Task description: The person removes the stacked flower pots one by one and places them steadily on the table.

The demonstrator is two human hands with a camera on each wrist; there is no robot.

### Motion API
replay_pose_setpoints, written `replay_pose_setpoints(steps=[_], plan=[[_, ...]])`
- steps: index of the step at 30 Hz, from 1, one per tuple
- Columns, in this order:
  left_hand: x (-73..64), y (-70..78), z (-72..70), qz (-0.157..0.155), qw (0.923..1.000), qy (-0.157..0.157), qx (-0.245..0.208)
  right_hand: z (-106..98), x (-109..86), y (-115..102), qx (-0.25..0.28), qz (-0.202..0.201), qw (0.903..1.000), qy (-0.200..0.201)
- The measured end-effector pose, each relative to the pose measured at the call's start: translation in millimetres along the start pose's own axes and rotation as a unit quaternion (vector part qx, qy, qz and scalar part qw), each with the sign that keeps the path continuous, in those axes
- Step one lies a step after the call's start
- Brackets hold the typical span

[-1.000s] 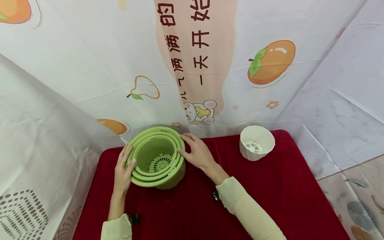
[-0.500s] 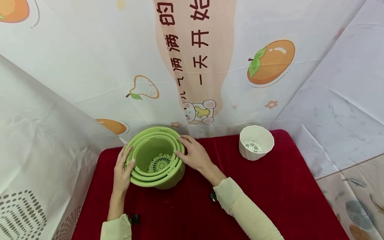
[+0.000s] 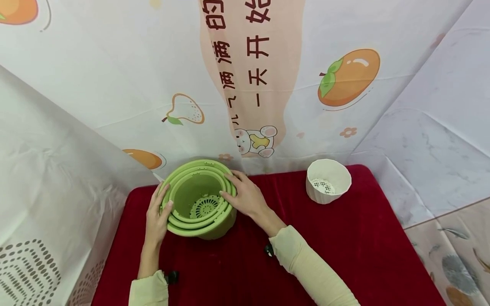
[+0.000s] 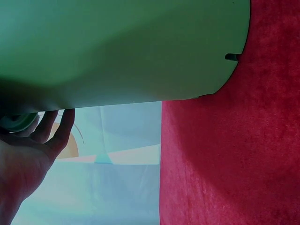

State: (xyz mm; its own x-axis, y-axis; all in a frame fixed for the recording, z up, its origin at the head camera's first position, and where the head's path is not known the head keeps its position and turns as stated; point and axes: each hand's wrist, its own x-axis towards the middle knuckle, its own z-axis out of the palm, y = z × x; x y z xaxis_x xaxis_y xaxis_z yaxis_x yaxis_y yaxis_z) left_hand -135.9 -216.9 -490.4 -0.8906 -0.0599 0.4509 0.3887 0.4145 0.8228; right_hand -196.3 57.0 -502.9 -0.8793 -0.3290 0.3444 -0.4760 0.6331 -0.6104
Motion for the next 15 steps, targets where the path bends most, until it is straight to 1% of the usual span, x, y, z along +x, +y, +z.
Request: replay_pose_setpoints(steps=[6,15], plan=[[1.4,0.9,-0.3,0.003,1.0000,0.000,0.004,0.3,3.2,-4.6,-0.002,0.019,0.9998,-0.007],[0.2,0.5,-0.2,0.000,1.0000,-0.001,0.001,1.7,5.3,-7.5,-0.009,0.034,0.9993,-0.014]])
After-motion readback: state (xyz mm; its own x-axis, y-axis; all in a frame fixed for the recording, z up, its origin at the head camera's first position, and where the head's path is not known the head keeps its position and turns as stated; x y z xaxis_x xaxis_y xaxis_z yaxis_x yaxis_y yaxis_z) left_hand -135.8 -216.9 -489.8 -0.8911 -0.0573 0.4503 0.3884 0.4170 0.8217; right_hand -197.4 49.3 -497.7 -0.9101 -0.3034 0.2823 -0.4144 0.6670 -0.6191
